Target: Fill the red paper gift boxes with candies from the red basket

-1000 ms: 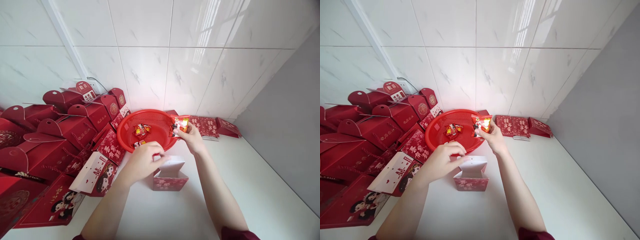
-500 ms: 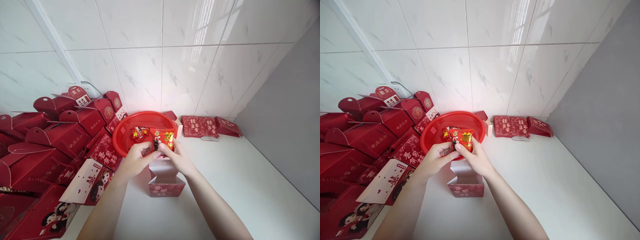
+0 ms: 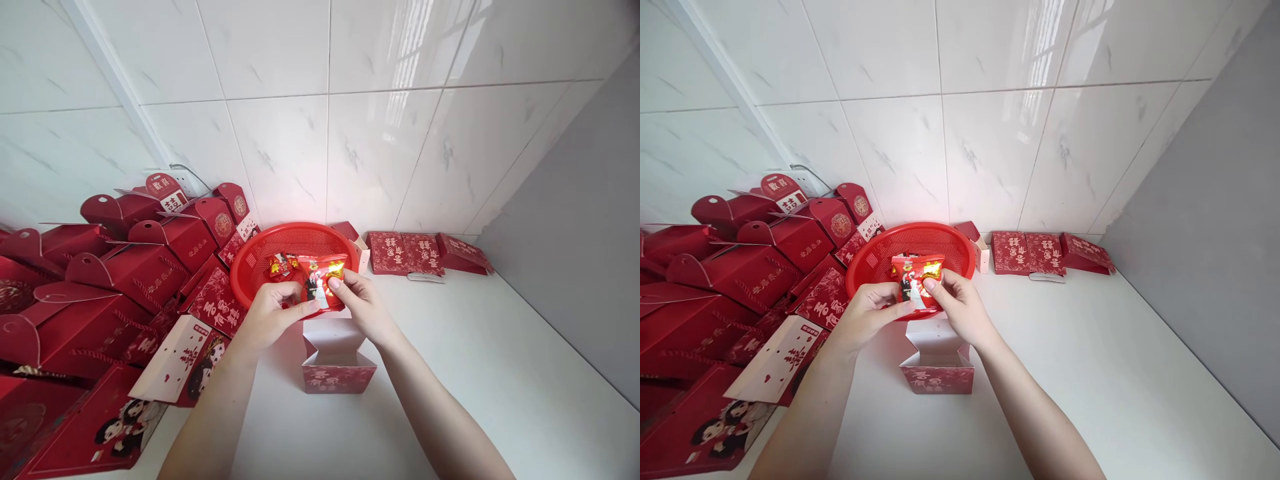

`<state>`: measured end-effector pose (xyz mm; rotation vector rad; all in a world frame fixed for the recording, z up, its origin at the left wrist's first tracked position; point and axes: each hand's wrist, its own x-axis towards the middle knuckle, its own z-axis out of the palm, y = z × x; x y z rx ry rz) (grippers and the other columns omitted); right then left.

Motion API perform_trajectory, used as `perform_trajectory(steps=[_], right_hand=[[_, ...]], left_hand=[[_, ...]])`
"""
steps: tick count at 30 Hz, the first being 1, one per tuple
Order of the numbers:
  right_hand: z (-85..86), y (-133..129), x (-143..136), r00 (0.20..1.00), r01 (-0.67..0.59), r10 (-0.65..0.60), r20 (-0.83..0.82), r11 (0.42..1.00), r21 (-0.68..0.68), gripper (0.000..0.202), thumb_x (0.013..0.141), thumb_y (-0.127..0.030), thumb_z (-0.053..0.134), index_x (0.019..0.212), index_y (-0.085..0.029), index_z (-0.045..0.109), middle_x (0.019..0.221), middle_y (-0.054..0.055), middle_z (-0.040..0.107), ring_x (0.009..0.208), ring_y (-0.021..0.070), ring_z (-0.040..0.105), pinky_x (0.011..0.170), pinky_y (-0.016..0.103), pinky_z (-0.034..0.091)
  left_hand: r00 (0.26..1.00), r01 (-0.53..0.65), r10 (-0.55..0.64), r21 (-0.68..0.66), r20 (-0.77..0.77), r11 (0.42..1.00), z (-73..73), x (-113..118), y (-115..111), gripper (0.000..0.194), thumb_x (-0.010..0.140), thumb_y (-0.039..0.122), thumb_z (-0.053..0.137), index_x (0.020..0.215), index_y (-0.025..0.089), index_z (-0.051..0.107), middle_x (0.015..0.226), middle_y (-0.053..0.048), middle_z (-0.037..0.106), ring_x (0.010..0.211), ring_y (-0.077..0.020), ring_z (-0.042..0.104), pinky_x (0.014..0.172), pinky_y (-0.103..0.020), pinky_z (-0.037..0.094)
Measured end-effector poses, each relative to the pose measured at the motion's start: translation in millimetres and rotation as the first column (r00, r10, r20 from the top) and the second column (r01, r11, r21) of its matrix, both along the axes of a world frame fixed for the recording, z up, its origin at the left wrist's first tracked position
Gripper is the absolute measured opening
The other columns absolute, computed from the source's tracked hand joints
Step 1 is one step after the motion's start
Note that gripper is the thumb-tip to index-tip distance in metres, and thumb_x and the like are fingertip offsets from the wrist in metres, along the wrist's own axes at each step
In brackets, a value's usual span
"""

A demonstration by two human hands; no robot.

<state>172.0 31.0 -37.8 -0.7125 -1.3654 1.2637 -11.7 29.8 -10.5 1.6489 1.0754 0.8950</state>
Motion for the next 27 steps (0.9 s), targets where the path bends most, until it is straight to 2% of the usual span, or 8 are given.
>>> perform_trajectory(steps=[5,10,14,16,20,22,25,27], right_hand=[[-0.3,-2.6,-0.5,0.976,0.218,-0.219,-0.004,0.975,0.047,0.025,0.091,-0.044,0.059,0.086,-0.019,0.062,0.079,0.001,0.061,0.072,0.0139,0.055,0.065,0.025,0.046],[2.5,-4.9,0.1,0.995,0.086,-0.084,-0.048,0.996,0.032,0.026,0.083,-0.039,0.07,0.1,-0.02,0.065,0.096,0.005,0.069,0.092,0.0195,0.063,0.081,0.032,0.052],[3.5,-4.2,1.1,0.995,0.007,-0.008,-0.101,1.0,-0.008,0.022,0.079,-0.036,0.075,0.094,-0.02,0.067,0.095,0.004,0.071,0.088,0.0178,0.066,0.079,0.031,0.054],[3.5,-3.4,2.4,0.995,0.003,-0.004,-0.103,1.0,-0.011,0.022,0.079,-0.036,0.074,0.093,-0.021,0.068,0.092,0.003,0.072,0.084,0.0172,0.066,0.076,0.03,0.055],[5.2,-4.5,12.5,0.989,0.138,-0.136,-0.06,0.99,0.031,0.023,0.077,-0.037,0.076,0.09,-0.02,0.069,0.084,0.002,0.071,0.075,0.0169,0.066,0.069,0.03,0.055],[7.6,-8.0,23.1,0.961,0.275,-0.273,-0.038,0.958,0.086,0.022,0.075,-0.036,0.078,0.088,-0.021,0.069,0.082,0.002,0.071,0.074,0.017,0.066,0.067,0.03,0.055],[13.4,-18.2,43.9,0.873,0.483,-0.485,-0.044,0.852,0.202,0.021,0.074,-0.034,0.08,0.087,-0.022,0.069,0.083,0.001,0.071,0.077,0.018,0.066,0.068,0.031,0.056],[18.7,-27.5,57.8,0.817,0.566,-0.572,-0.072,0.773,0.285,0.019,0.075,-0.031,0.079,0.089,-0.023,0.069,0.083,0.001,0.07,0.077,0.0184,0.066,0.068,0.032,0.056]], left_hand=[[1.0,0.006,-0.005,-0.037,0.005,0.999,-1.0,7.1,0.6,0.031,0.081,0.04,0.071,0.102,0.017,0.074,0.093,-0.005,0.073,0.091,-0.0214,0.065,0.084,-0.033,0.05],[0.993,0.001,0.0,-0.005,0.121,1.0,-1.8,6.7,-0.3,0.022,0.084,0.036,0.069,0.097,0.019,0.074,0.092,-0.002,0.072,0.088,-0.0183,0.064,0.083,-0.029,0.049],[0.994,0.006,-0.01,0.042,0.106,0.999,0.2,4.4,-2.5,0.017,0.082,0.034,0.071,0.081,0.017,0.071,0.078,0.0,0.067,0.079,-0.0156,0.061,0.074,-0.026,0.048],[0.996,0.035,-0.037,0.036,0.075,0.999,0.3,4.6,-2.9,0.02,0.084,0.037,0.068,0.082,0.016,0.07,0.081,-0.001,0.067,0.082,-0.0174,0.062,0.077,-0.028,0.049],[0.993,0.079,-0.07,0.104,-0.092,0.991,0.1,6.0,-2.4,0.028,0.083,0.038,0.068,0.104,0.019,0.065,0.101,-0.004,0.068,0.099,-0.0215,0.063,0.09,-0.033,0.049],[0.967,0.148,-0.105,0.174,-0.234,0.973,1.6,6.3,-2.9,0.025,0.081,0.035,0.071,0.1,0.021,0.064,0.103,-0.002,0.066,0.102,-0.0204,0.061,0.094,-0.033,0.047],[0.85,0.344,-0.223,0.184,-0.477,0.921,5.4,6.3,-7.2,0.01,0.082,0.033,0.068,0.082,0.023,0.067,0.11,-0.001,0.061,0.106,-0.0191,0.059,0.094,-0.031,0.045],[0.741,0.451,-0.278,0.146,-0.612,0.881,7.5,7.1,-12.8,0.009,0.08,0.035,0.07,0.084,0.026,0.07,0.119,0.0,0.058,0.109,-0.0207,0.057,0.092,-0.032,0.046]])
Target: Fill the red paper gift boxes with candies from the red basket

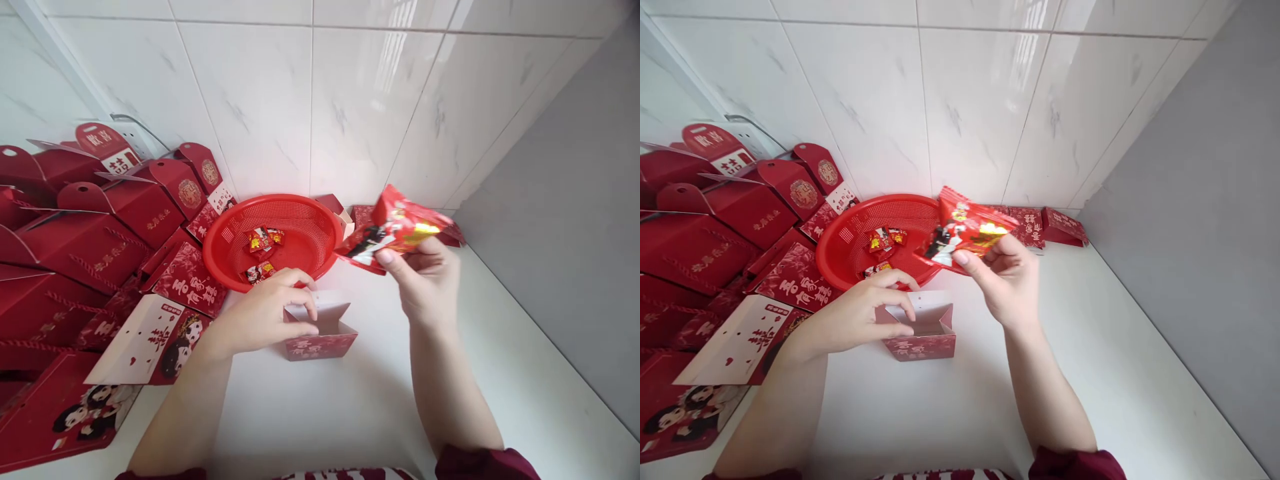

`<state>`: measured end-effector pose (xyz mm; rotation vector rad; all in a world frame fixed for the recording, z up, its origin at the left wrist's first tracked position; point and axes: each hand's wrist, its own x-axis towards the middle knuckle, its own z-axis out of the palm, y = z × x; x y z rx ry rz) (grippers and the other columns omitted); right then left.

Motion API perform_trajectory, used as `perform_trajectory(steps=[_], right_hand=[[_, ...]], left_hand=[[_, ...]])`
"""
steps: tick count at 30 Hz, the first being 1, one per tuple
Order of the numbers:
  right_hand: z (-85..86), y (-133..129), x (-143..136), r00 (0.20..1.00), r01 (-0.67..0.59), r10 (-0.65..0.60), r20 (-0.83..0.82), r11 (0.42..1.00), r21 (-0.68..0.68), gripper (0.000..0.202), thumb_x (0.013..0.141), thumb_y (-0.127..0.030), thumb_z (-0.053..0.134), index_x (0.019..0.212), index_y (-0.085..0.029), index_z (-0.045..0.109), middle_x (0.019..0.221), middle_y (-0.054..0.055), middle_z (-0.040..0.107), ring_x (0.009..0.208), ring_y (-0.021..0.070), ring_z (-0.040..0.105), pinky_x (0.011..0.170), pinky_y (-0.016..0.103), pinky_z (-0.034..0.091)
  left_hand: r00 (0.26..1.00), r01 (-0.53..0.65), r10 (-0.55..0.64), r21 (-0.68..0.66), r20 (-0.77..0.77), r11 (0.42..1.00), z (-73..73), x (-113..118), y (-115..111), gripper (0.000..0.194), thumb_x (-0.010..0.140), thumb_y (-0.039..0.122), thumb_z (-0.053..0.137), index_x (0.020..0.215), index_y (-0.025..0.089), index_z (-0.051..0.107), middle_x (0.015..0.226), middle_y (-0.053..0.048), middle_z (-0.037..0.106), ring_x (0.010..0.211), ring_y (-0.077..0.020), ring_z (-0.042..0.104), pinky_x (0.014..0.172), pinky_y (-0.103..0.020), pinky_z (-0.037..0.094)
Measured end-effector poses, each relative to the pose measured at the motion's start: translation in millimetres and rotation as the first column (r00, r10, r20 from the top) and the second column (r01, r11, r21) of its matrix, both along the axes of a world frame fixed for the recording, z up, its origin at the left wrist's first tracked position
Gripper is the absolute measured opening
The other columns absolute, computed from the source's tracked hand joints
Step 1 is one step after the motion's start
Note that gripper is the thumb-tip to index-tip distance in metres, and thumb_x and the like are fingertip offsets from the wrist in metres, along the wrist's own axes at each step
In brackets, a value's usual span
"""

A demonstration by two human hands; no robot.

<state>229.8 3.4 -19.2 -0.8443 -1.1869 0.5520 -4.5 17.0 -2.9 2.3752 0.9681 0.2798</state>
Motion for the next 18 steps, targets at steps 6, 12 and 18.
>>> perform_trajectory(steps=[6,12,18], right_hand=[[16.5,-22.7,23.7,0.949,0.309,-0.316,-0.004,0.923,0.229,0.015,0.084,-0.025,0.068,0.099,-0.027,0.066,0.089,0.003,0.064,0.077,0.0224,0.066,0.069,0.042,0.057],[18.2,-20.9,22.1,0.918,0.332,-0.383,0.102,0.884,0.328,0.013,0.083,-0.02,0.068,0.094,-0.027,0.067,0.086,0.003,0.065,0.084,0.0275,0.069,0.077,0.049,0.057],[16.8,-18.0,18.6,0.945,0.227,-0.289,0.155,0.917,0.328,0.014,0.079,-0.017,0.072,0.089,-0.026,0.068,0.086,0.001,0.069,0.086,0.0243,0.069,0.077,0.043,0.057]], left_hand=[[0.979,0.1,-0.078,0.114,-0.187,0.988,1.0,9.0,-20.2,0.026,0.079,0.026,0.072,0.104,0.029,0.066,0.121,0.0,0.058,0.112,-0.0227,0.056,0.092,-0.035,0.045],[0.966,0.159,-0.143,0.059,-0.216,0.985,-4.6,14.1,-23.8,0.034,0.083,0.022,0.068,0.114,0.033,0.063,0.113,0.002,0.06,0.098,-0.0172,0.061,0.083,-0.028,0.047],[0.974,0.134,-0.068,0.308,-0.215,0.942,-8.6,18.3,-16.6,0.064,0.085,0.02,0.066,0.141,0.04,0.043,0.127,-0.001,0.056,0.114,-0.0229,0.056,0.093,-0.036,0.047]])
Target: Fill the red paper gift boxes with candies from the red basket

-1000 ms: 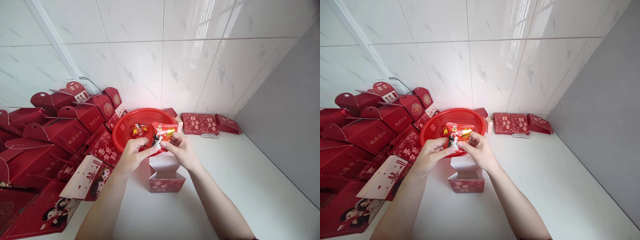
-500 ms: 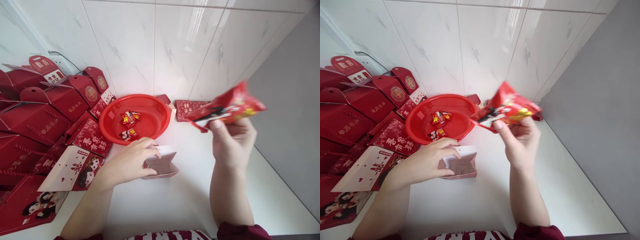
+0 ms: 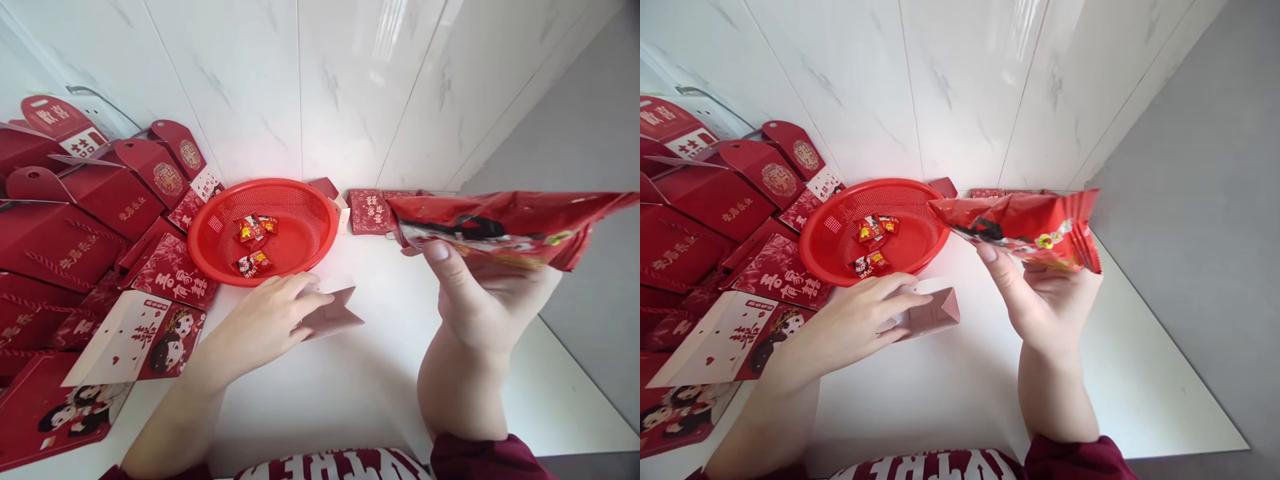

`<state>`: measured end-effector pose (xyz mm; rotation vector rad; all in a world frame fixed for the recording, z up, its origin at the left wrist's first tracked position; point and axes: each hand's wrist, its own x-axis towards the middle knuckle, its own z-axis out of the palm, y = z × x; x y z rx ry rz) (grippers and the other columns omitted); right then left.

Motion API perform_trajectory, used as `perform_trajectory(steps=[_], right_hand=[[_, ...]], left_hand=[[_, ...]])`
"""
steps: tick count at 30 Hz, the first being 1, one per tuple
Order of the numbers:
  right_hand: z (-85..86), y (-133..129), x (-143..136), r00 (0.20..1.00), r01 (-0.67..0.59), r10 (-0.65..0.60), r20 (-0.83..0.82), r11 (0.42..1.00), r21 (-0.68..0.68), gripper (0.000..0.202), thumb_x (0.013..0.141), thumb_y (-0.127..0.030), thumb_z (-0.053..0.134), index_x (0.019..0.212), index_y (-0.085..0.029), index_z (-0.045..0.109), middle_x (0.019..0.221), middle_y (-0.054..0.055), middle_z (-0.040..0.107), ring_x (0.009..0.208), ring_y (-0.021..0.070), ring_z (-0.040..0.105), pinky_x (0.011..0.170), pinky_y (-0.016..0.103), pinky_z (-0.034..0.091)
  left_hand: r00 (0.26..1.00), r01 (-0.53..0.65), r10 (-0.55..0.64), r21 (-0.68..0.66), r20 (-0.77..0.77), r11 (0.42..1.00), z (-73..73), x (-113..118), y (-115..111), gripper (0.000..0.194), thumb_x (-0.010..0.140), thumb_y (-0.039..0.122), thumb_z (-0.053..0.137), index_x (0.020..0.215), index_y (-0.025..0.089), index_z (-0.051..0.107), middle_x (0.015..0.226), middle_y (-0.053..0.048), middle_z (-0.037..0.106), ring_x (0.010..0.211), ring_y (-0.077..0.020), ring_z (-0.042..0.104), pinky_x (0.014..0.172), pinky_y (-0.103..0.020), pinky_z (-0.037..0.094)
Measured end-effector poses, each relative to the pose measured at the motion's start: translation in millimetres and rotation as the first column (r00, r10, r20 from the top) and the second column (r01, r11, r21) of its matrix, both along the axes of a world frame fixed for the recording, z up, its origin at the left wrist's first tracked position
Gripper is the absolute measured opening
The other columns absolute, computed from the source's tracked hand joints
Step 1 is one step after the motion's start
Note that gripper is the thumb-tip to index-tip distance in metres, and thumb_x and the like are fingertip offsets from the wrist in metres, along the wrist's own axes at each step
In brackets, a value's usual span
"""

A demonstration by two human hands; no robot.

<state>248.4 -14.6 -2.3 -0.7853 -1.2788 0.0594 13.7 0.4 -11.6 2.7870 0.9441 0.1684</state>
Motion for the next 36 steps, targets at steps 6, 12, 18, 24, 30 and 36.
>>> perform_trajectory(steps=[6,12,18,24,30,36], right_hand=[[-1.6,-4.2,3.8,0.998,-0.006,0.011,0.059,0.997,-0.079,0.017,0.076,-0.022,0.075,0.09,-0.024,0.066,0.093,0.003,0.068,0.086,0.0245,0.068,0.076,0.044,0.059],[0.5,-11.9,1.7,0.925,-0.363,0.374,0.072,0.923,-0.127,0.033,0.082,-0.029,0.067,0.114,-0.027,0.058,0.104,0.007,0.069,0.095,0.0274,0.069,0.074,0.042,0.058],[0.1,-5.7,5.8,0.633,-0.547,0.676,0.377,0.735,-0.4,0.034,0.09,-0.019,0.056,0.123,-0.027,0.058,0.106,0.006,0.069,0.093,0.0214,0.067,0.076,0.036,0.055],[-4.6,-3.1,-7.6,0.506,0.102,0.578,0.641,0.697,-0.71,0.028,0.09,-0.007,0.048,0.1,-0.025,0.068,0.09,0.002,0.07,0.081,0.0175,0.064,0.071,0.03,0.047],[-13.3,-6.9,-19.6,0.433,0.376,0.465,0.772,0.686,-0.623,0.025,0.085,-0.002,0.045,0.073,-0.02,0.058,0.068,0.0,0.058,0.052,0.0135,0.048,0.05,0.028,0.032],[-8.2,-9.2,-20.7,0.452,0.227,0.549,0.703,0.691,-0.686,0.014,0.088,-0.014,0.055,0.092,-0.022,0.065,0.084,0.003,0.063,0.068,0.0166,0.06,0.058,0.027,0.04]], left_hand=[[1.0,-0.005,0.005,0.001,-0.019,1.0,-3.5,2.3,3.0,0.087,0.079,0.026,0.074,0.149,0.044,0.026,0.136,-0.001,0.053,0.123,-0.0254,0.052,0.097,-0.037,0.046],[1.0,0.009,-0.01,-0.075,-0.01,0.997,-4.8,-3.8,8.2,0.068,0.078,0.029,0.073,0.139,0.042,0.044,0.126,0.0,0.059,0.114,-0.0251,0.057,0.091,-0.035,0.047],[0.996,0.0,0.023,-0.266,0.083,0.964,-5.9,-6.2,19.6,0.05,0.085,0.033,0.064,0.133,0.039,0.052,0.112,0.0,0.061,0.092,-0.0188,0.064,0.074,-0.027,0.049],[0.993,-0.036,0.075,-0.36,0.094,0.932,-2.2,-7.5,24.7,0.06,0.083,0.033,0.064,0.139,0.04,0.046,0.119,-0.002,0.059,0.098,-0.0208,0.064,0.086,-0.029,0.049],[0.99,-0.024,0.071,-0.356,0.121,0.934,1.2,-15.5,26.1,0.048,0.087,0.018,0.053,0.13,0.039,0.057,0.131,0.0,0.054,0.109,-0.0191,0.062,0.1,-0.03,0.045],[0.945,-0.161,0.232,-0.29,0.23,0.943,10.5,-22.3,22.7,0.03,0.089,0.028,0.055,0.117,0.03,0.065,0.132,-0.002,0.056,0.118,-0.0211,0.057,0.1,-0.032,0.047]])
